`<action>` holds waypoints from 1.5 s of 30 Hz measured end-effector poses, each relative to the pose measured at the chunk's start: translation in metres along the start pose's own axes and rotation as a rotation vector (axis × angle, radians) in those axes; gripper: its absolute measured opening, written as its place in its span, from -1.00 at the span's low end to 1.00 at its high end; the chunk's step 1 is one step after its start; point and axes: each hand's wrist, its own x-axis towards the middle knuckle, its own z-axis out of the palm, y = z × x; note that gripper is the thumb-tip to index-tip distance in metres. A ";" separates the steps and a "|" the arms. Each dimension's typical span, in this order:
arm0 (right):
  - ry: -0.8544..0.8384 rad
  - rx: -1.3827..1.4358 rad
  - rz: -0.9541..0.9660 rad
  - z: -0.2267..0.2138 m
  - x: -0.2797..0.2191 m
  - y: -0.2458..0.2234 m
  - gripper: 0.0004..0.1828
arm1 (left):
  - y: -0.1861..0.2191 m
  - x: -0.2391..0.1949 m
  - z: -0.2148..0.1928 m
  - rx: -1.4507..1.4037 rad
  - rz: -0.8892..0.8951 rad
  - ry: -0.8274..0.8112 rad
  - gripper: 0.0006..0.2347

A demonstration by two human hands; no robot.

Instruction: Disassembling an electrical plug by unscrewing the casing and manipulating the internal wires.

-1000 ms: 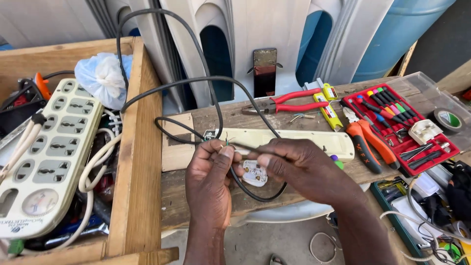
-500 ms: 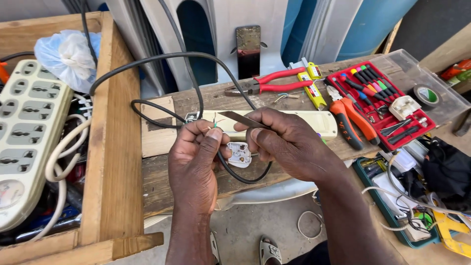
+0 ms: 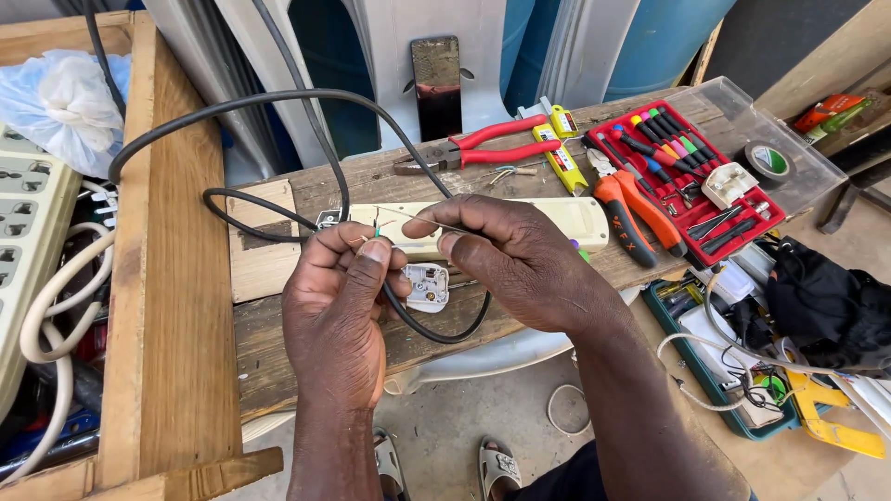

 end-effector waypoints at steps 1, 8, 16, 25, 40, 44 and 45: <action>0.001 -0.001 0.000 0.000 0.000 -0.001 -0.65 | 0.000 0.000 0.000 0.000 0.000 -0.001 -0.90; -0.059 -0.046 -0.082 0.002 0.000 -0.003 -0.57 | -0.004 0.001 -0.002 -0.003 0.049 -0.036 -0.89; -0.099 -0.009 -0.079 0.003 0.000 0.000 -0.59 | -0.004 0.001 -0.002 0.023 0.039 -0.029 -0.89; -0.098 -0.097 -0.122 0.004 0.002 0.000 -0.51 | -0.002 0.002 -0.003 0.003 0.049 -0.038 -0.88; -0.083 -0.044 -0.125 0.006 0.002 -0.002 -0.53 | -0.003 0.002 -0.003 -0.002 0.051 -0.048 -0.88; -0.093 -0.026 -0.126 0.006 0.001 -0.003 -0.55 | -0.003 0.001 -0.003 0.000 0.076 -0.062 -0.89; -0.106 0.000 -0.134 0.006 0.002 -0.003 -0.55 | -0.003 0.001 -0.003 0.005 0.076 -0.059 -0.89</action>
